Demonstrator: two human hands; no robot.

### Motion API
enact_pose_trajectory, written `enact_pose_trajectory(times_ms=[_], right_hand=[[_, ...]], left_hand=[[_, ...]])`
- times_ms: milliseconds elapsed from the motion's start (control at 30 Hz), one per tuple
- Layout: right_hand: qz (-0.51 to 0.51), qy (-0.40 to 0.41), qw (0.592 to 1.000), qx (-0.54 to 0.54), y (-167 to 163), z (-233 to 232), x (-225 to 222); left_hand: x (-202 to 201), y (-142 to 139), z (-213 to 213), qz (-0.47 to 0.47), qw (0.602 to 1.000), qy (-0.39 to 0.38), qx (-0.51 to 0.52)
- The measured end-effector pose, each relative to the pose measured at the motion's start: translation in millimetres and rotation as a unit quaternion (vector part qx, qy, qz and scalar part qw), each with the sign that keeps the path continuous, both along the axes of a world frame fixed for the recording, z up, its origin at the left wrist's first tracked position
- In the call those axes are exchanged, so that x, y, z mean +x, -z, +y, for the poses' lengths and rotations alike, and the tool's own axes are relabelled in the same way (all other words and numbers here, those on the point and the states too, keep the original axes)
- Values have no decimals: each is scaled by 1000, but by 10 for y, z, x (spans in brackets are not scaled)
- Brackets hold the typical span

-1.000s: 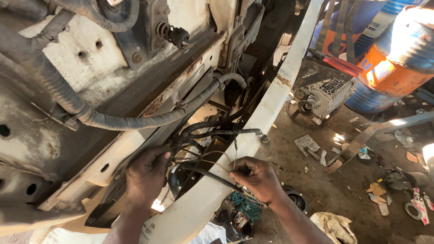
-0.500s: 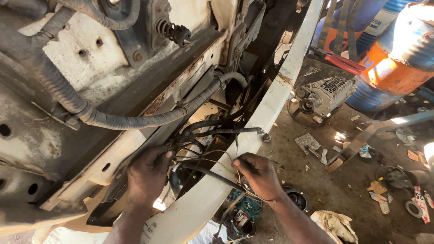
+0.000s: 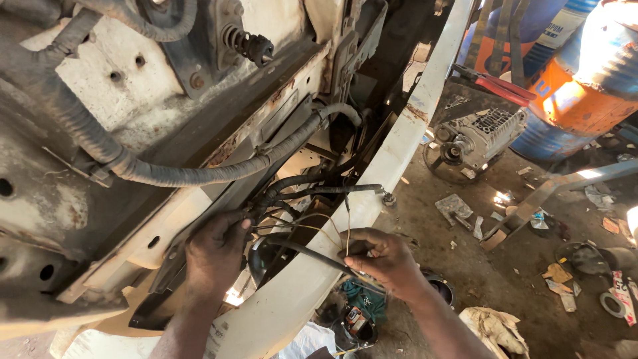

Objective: The person is working underneath a vehicle, using pliers to cut and manipulate electrical wires. They are seen stripping wire insulation and adjusting connections within the vehicle's undercarriage.

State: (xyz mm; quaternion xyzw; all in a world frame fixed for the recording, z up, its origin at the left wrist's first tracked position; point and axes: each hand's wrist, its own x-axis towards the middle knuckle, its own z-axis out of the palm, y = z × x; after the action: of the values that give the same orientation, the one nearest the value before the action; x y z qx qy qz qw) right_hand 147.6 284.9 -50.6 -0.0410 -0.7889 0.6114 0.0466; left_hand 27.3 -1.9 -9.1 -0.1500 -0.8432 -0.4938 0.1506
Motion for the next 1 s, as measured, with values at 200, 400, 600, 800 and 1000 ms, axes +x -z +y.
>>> enact_pose_trajectory(times_ms=[200, 400, 600, 800, 1000], right_hand=[[-21, 20, 999, -22, 14, 89, 2], [-7, 23, 989, -143, 92, 207, -61], [-42, 59, 978, -196, 236, 208, -74], [2, 35, 964, -265, 300, 206, -68], [-10, 71, 952, -298, 298, 295, 59]], left_hand=[[-6, -10, -15, 52, 999, -2, 5], [-17, 21, -15, 12, 999, -1, 37], [-37, 64, -39, 67, 998, 11, 9], [-27, 72, -42, -3, 1000, 14, 27], [0, 49, -56, -15, 999, 23, 28]])
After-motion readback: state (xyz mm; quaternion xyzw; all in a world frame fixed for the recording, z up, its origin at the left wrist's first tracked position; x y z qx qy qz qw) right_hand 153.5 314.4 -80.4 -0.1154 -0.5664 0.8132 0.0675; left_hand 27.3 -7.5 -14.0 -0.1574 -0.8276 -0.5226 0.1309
